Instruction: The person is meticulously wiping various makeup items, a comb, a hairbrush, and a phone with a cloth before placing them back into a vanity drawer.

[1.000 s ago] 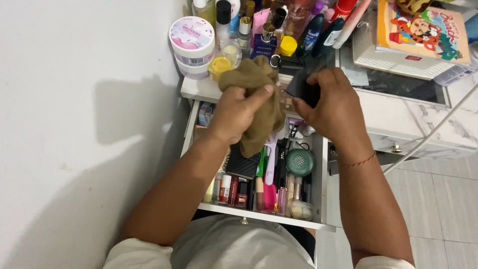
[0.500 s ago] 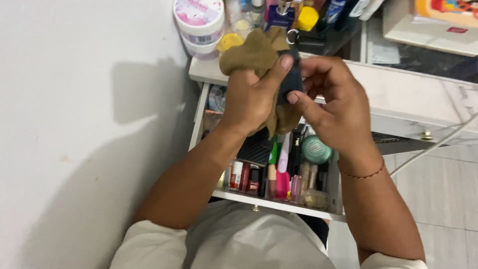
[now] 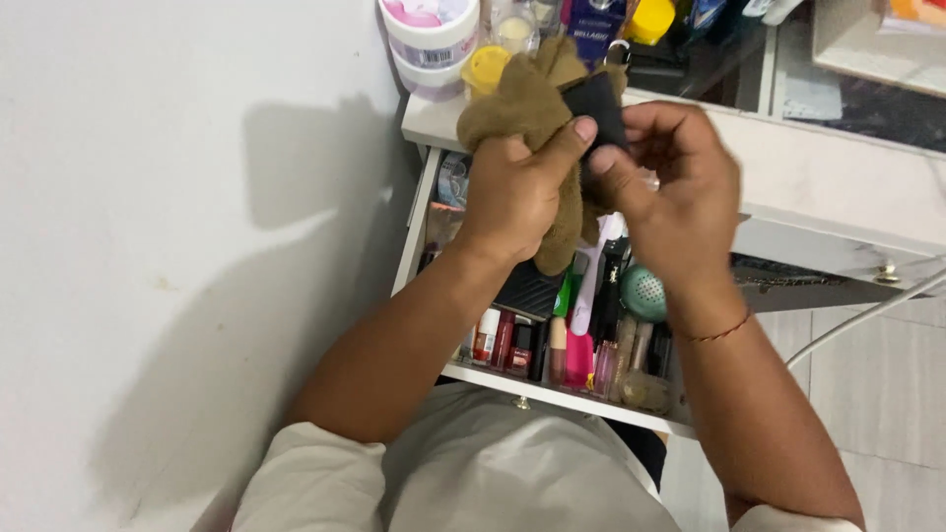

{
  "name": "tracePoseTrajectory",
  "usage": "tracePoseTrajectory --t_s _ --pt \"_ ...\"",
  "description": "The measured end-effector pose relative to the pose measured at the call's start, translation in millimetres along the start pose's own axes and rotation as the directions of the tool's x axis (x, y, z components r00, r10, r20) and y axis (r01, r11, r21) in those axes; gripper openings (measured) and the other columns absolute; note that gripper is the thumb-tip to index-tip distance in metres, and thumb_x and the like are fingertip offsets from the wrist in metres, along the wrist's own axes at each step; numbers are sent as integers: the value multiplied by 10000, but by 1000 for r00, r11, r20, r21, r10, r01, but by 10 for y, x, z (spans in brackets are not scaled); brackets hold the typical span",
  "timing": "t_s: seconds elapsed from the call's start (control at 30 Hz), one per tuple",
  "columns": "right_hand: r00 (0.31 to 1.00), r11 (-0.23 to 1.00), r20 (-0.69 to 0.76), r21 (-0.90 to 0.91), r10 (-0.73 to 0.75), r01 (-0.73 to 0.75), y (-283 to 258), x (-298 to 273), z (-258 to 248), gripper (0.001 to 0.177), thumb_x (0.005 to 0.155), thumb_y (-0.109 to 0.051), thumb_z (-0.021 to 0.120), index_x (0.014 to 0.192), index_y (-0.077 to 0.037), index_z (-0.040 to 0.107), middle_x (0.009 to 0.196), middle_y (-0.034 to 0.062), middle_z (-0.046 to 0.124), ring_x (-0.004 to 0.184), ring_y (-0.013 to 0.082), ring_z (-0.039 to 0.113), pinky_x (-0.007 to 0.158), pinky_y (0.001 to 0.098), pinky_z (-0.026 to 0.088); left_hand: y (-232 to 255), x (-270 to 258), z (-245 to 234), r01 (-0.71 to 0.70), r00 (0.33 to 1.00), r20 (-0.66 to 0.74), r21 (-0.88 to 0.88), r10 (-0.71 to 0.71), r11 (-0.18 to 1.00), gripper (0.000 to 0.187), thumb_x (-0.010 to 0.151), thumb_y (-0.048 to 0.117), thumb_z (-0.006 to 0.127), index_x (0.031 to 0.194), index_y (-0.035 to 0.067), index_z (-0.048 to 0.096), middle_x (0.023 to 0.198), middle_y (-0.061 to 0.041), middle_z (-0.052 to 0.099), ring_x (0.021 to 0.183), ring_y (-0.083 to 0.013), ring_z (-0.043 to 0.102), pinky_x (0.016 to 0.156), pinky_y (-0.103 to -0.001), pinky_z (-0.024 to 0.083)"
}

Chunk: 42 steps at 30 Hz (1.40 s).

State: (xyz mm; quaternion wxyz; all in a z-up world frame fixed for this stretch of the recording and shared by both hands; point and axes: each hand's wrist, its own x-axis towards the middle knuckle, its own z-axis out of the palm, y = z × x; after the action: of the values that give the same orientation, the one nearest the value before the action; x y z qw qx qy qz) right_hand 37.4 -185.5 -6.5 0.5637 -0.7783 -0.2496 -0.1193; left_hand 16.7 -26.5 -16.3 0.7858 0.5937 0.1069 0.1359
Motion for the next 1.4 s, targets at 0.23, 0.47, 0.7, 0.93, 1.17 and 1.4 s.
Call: tracePoseTrajectory --t_s 0.23,0.47,0.7,0.93,1.17,1.4 --pt "779 914 513 -361 361 -186 -119 68 -145 594 869 -381 822 1371 -149 605 1224 63 788 1088 259 763 927 401 626 457 -52 -96 70 994 -83 35 -67 997 445 847 537 729 879 100 807 862 -46 808 867 -196 796 753 -320 638" --pt "960 959 97 78 263 -271 37 81 -331 80 1113 -194 754 1107 -134 806 813 -21 662 756 56 553 738 237 500 213 -24 -182 57 993 -117 294 -23 954 563 948 593 707 965 37 792 873 -123 775 963 -280 785 910 -480 601" --pt "977 980 -110 54 -185 192 73 -81 78 509 1030 -187 827 1446 50 654 1339 243 713 1276 331 677 1120 452 506 376 -204 103 74 996 -62 267 -60 961 545 982 504 695 849 -13 810 809 -238 777 864 -267 742 821 -462 607" --pt "780 657 94 -482 -618 579 -46 -162 214 425 1070 -151 693 1488 -80 716 1281 137 683 1099 347 599 988 489 435 318 -211 -43 89 988 -138 91 -76 992 597 946 557 746 1004 -32 825 883 -186 786 909 -252 755 850 -447 607" --pt "878 831 -58 -359 -475 426 -324 -21 188 417 1115 40 622 1524 -31 654 1179 170 618 1055 384 651 909 438 489 339 -212 -88 -25 991 -126 185 49 982 523 972 542 743 895 30 817 767 -133 755 799 -194 710 787 -420 587" --pt "814 672 106 -509 -571 537 -236 -186 113 425 1044 -2 671 1459 -84 719 1138 189 629 959 402 618 825 509 480 357 -292 -88 -116 980 -126 255 152 960 490 994 529 741 802 83 810 668 -89 729 706 -145 671 733 -397 570"
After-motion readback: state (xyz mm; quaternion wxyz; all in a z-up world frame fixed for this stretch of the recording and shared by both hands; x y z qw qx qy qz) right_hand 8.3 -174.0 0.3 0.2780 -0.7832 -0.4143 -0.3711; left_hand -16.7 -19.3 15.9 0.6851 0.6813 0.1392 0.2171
